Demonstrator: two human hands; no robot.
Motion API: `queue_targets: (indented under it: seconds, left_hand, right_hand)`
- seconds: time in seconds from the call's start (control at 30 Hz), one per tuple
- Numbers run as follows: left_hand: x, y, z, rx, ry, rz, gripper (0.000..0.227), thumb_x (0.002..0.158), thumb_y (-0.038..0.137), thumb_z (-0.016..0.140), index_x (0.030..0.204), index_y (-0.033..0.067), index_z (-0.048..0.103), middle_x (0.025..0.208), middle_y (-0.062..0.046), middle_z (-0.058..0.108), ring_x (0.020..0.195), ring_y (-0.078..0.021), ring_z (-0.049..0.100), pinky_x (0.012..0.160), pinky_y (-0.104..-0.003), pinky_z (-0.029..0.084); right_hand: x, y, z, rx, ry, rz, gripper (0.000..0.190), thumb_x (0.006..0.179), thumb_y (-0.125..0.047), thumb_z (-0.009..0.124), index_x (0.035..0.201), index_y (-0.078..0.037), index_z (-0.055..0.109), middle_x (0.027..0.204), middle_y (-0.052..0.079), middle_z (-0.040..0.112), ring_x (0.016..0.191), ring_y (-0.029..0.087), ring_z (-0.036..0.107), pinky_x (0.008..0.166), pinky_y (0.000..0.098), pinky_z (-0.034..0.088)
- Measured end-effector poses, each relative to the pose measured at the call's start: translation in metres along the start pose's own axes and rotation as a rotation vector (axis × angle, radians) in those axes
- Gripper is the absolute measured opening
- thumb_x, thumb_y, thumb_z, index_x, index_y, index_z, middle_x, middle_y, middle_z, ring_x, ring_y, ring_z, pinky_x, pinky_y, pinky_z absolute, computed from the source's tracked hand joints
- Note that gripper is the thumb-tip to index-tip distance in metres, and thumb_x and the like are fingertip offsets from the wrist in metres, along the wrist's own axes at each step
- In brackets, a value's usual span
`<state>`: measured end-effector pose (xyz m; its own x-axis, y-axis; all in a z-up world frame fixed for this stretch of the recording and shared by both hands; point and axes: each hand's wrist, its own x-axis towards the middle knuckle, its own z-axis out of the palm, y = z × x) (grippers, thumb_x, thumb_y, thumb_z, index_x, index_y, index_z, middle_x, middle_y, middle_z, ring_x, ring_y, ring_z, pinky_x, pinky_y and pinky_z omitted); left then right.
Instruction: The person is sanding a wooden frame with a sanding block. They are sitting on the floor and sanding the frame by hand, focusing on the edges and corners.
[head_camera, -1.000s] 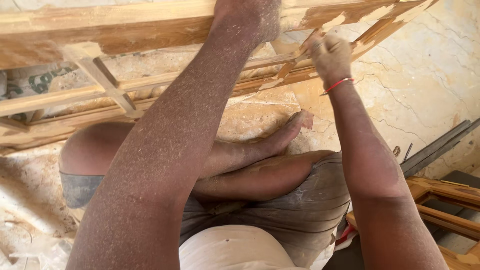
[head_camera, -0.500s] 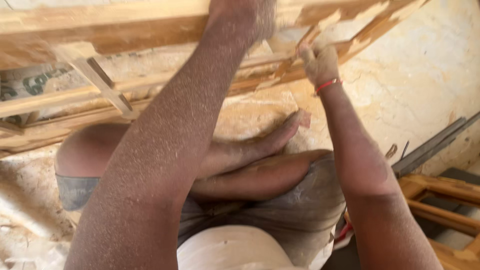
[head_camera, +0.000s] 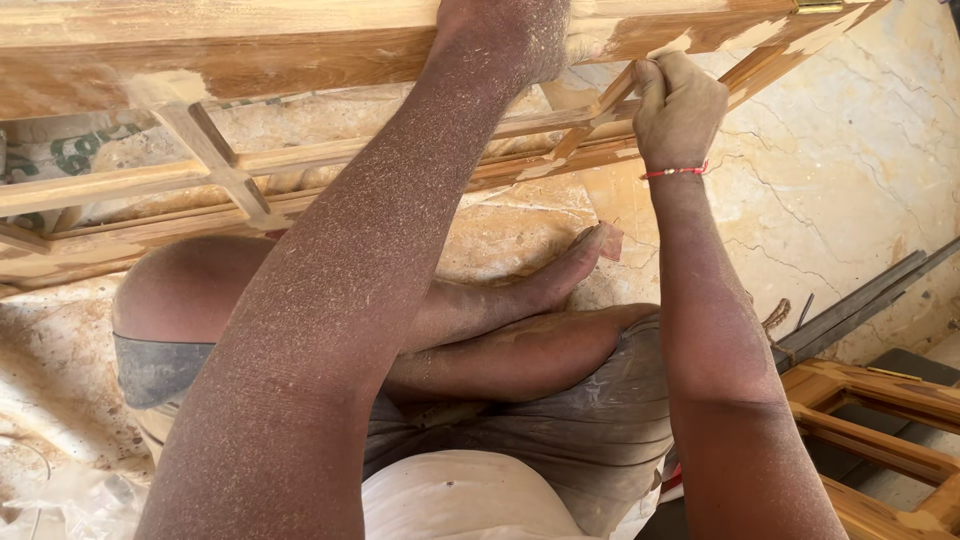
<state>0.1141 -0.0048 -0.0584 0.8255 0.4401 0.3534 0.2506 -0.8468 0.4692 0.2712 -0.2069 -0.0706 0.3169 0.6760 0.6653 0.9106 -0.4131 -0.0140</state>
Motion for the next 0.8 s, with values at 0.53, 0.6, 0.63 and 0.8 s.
queue_targets:
  seconds: [0.53,0.6,0.63,0.8]
  left_hand:
    - [-0.001,0.004,-0.001,0.041,0.009,0.02,0.041,0.082,0.032,0.084,0.11,0.0048,0.071,0.088,-0.017,0.073,0.077,-0.0233,0.072,0.068,-0.04,0.061]
    - [0.0,0.006,-0.004,0.033,0.01,0.02,0.043,0.082,0.034,0.083,0.111,0.0049,0.07,0.088,-0.016,0.073,0.077,-0.0223,0.072,0.068,-0.039,0.061]
    - [0.0,0.007,-0.008,0.03,0.014,0.019,0.044,0.082,0.034,0.083,0.112,0.005,0.07,0.089,-0.015,0.073,0.077,-0.0219,0.072,0.068,-0.039,0.062]
    - [-0.004,0.009,-0.019,-0.036,-0.018,-0.01,0.068,0.098,0.072,0.057,0.108,0.0062,0.073,0.084,-0.013,0.072,0.078,-0.0214,0.071,0.07,-0.039,0.062]
  right_hand:
    - [0.008,-0.002,0.002,-0.529,-0.169,-0.196,0.035,0.108,-0.036,0.076,0.082,-0.015,0.069,0.061,-0.002,0.064,0.053,0.012,0.063,0.049,0.0296,0.049]
    - [0.009,0.002,-0.004,-0.556,-0.128,-0.275,0.035,0.104,-0.041,0.076,0.082,-0.016,0.067,0.065,-0.002,0.065,0.057,0.015,0.065,0.052,0.0312,0.05]
    - [0.01,0.003,-0.008,-0.569,-0.105,-0.316,0.035,0.102,-0.044,0.076,0.082,-0.016,0.066,0.067,-0.002,0.065,0.059,0.016,0.066,0.054,0.032,0.05]
    - [0.019,0.001,-0.022,-0.462,-0.126,-0.2,0.028,0.104,-0.041,0.074,0.09,-0.017,0.071,0.067,0.0,0.067,0.059,0.018,0.066,0.054,0.0356,0.05]
